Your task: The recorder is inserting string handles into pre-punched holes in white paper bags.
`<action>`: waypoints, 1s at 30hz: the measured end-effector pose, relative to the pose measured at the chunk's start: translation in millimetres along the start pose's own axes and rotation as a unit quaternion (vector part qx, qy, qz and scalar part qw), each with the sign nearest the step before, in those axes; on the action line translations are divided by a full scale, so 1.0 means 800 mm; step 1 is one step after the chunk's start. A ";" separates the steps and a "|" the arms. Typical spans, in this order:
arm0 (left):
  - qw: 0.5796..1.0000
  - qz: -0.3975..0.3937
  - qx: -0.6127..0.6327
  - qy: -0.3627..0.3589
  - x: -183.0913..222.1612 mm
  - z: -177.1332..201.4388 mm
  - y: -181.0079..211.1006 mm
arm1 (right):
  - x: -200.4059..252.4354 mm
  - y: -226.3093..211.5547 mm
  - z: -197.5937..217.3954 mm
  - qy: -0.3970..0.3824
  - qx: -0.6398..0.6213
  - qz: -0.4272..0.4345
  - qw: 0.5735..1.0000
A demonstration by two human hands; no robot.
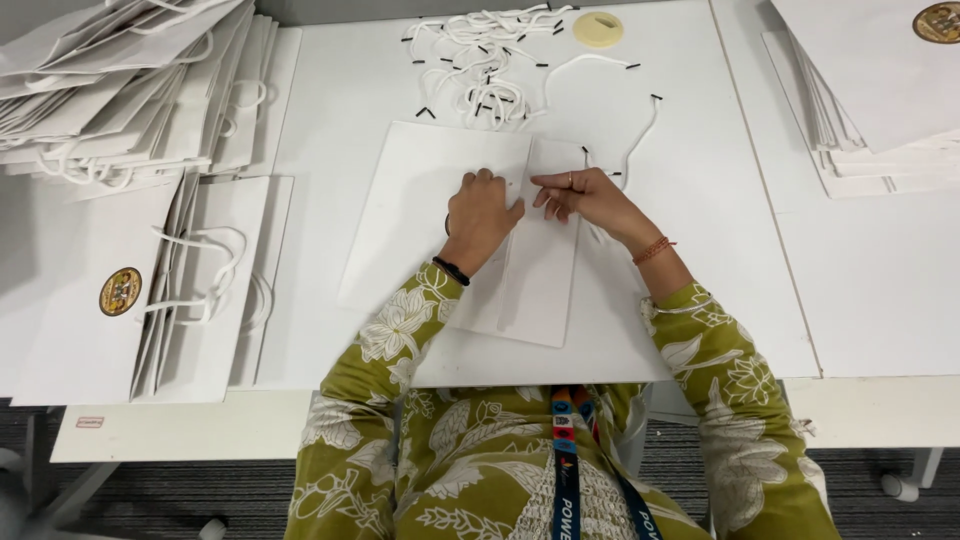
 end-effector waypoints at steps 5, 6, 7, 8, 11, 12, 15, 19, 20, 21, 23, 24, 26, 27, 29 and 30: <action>0.997 0.007 0.079 0.000 0.001 0.014 -0.008 | 0.008 -0.029 -0.008 0.051 -0.058 0.004 0.997; 0.993 0.004 0.122 0.000 0.002 0.022 -0.005 | 0.009 -0.036 -0.010 0.056 -0.092 0.012 0.994; 0.993 0.003 0.122 -0.005 0.007 0.025 -0.002 | 0.011 -0.033 -0.010 0.059 -0.096 0.010 0.994; 0.985 0.000 0.170 -0.009 0.012 0.027 0.002 | 0.013 -0.030 -0.012 0.055 -0.065 0.002 0.996; 0.971 0.004 0.239 -0.022 0.020 0.028 0.006 | 0.017 -0.034 -0.009 0.087 0.015 -0.007 0.996; 0.964 0.009 0.263 -0.031 0.023 0.025 0.006 | 0.021 -0.037 -0.004 0.124 0.065 -0.010 0.990; 0.954 0.026 0.298 -0.035 0.027 0.022 0.013 | 0.024 -0.039 -0.002 0.128 0.011 0.040 0.991; 0.930 0.022 0.365 -0.023 0.031 -0.006 0.003 | 0.027 -0.054 -0.010 0.149 0.151 0.106 0.971; 0.922 0.026 0.386 -0.024 0.031 -0.006 0.002 | 0.027 -0.054 -0.010 0.161 0.176 0.100 0.966; 0.913 0.028 0.407 -0.025 0.031 -0.007 0.003 | 0.027 -0.055 -0.008 0.174 0.201 0.094 0.959; 0.914 0.035 0.404 -0.029 0.031 -0.009 0.003 | 0.028 -0.055 -0.004 0.181 0.203 0.078 0.959; 0.914 0.043 0.402 -0.032 0.032 -0.011 0.002 | 0.028 -0.053 -0.001 0.188 0.204 0.062 0.959; 0.918 0.039 0.393 -0.033 0.034 -0.010 0.008 | 0.030 -0.056 -0.001 0.188 0.213 0.048 0.958; 0.923 0.034 0.383 -0.034 0.035 -0.008 0.010 | 0.029 -0.057 -0.003 0.187 0.220 0.035 0.957; 0.926 0.012 0.376 -0.026 0.036 -0.007 0.012 | 0.026 -0.055 0.000 0.183 0.215 0.044 0.958; 0.928 -0.010 0.371 -0.018 0.037 -0.005 0.015 | 0.025 -0.054 0.000 0.179 0.211 0.052 0.960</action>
Point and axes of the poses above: each hand's wrist, its own x-axis away from the middle knuckle, its own z-axis out of the back of the hand, y = z × x, the point moved 9 cm from there along -x, towards the middle knuckle, and after that the axes turned 3 degrees about -z, right-handed, at the moved point
